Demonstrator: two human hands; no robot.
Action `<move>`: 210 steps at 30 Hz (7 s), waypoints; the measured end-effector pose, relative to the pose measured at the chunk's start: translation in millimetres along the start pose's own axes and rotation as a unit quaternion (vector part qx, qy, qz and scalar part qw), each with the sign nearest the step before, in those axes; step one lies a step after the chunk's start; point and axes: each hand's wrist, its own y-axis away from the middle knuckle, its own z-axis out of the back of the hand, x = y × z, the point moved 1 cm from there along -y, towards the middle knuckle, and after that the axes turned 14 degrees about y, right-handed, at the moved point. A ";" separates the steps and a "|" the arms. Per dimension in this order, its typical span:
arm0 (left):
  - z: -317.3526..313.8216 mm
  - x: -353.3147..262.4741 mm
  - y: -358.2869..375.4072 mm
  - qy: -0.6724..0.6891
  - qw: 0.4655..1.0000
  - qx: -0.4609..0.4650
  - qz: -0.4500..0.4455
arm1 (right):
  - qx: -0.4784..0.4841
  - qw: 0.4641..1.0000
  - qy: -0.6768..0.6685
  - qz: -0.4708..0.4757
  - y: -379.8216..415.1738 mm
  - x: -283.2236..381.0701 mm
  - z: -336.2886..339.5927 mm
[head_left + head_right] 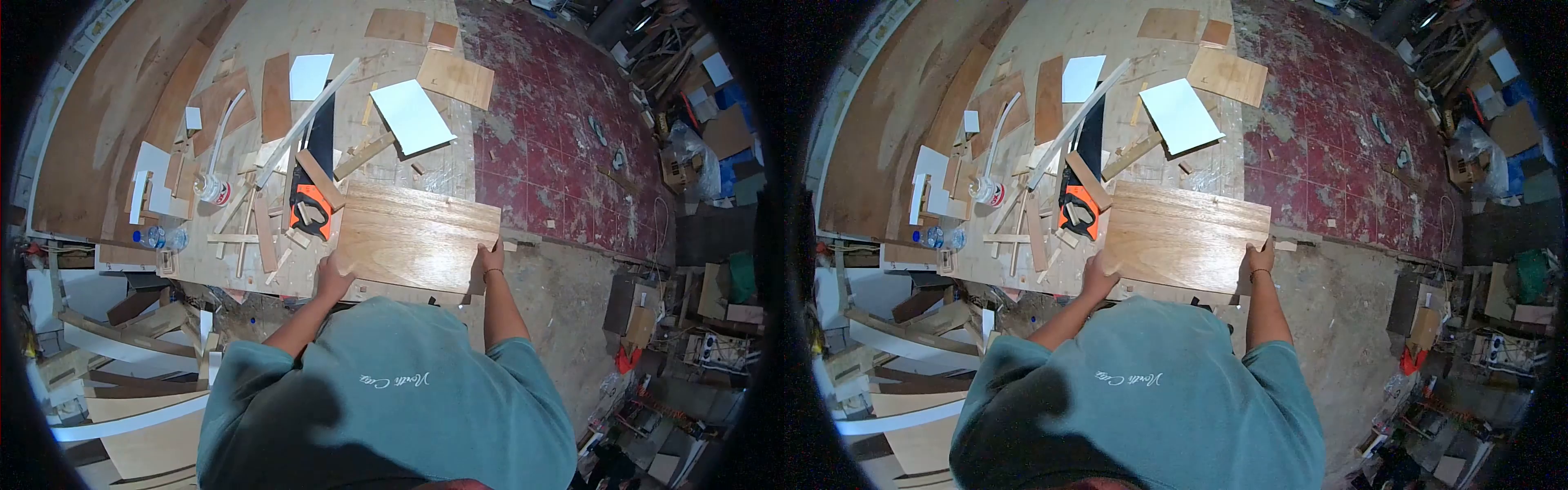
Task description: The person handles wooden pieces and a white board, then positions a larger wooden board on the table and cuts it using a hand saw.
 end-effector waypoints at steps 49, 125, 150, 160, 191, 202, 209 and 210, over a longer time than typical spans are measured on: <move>141.2 112.2 52.7 0.308 0.950 -0.022 0.055 | 0.214 0.761 0.443 0.422 203.9 355.4 -261.5; -11.1 -126.1 -34.8 -0.028 0.942 0.294 -0.158 | -0.065 0.954 -0.240 0.167 226.2 235.2 81.4; -227.0 -243.1 -88.3 -0.394 0.862 0.314 -0.059 | -0.003 0.991 -0.120 0.067 197.7 118.2 166.7; -226.6 -242.8 -89.1 -0.382 0.864 0.323 -0.052 | 0.061 0.994 -0.076 0.051 189.7 129.1 169.4; -225.6 -238.4 -94.9 -0.372 0.867 0.326 -0.055 | 0.075 0.986 -0.146 0.039 202.6 137.9 185.1; -228.8 -234.7 -104.3 -0.387 0.862 0.323 -0.055 | 0.094 0.984 -0.133 0.073 169.5 146.8 168.0; -239.4 -217.5 -106.8 -0.368 0.873 0.319 -0.021 | 0.042 0.976 -0.112 0.180 42.9 146.9 72.1; -259.7 -186.2 -116.6 -0.337 0.898 0.280 -0.035 | 0.065 0.980 -0.113 0.151 40.7 156.4 74.7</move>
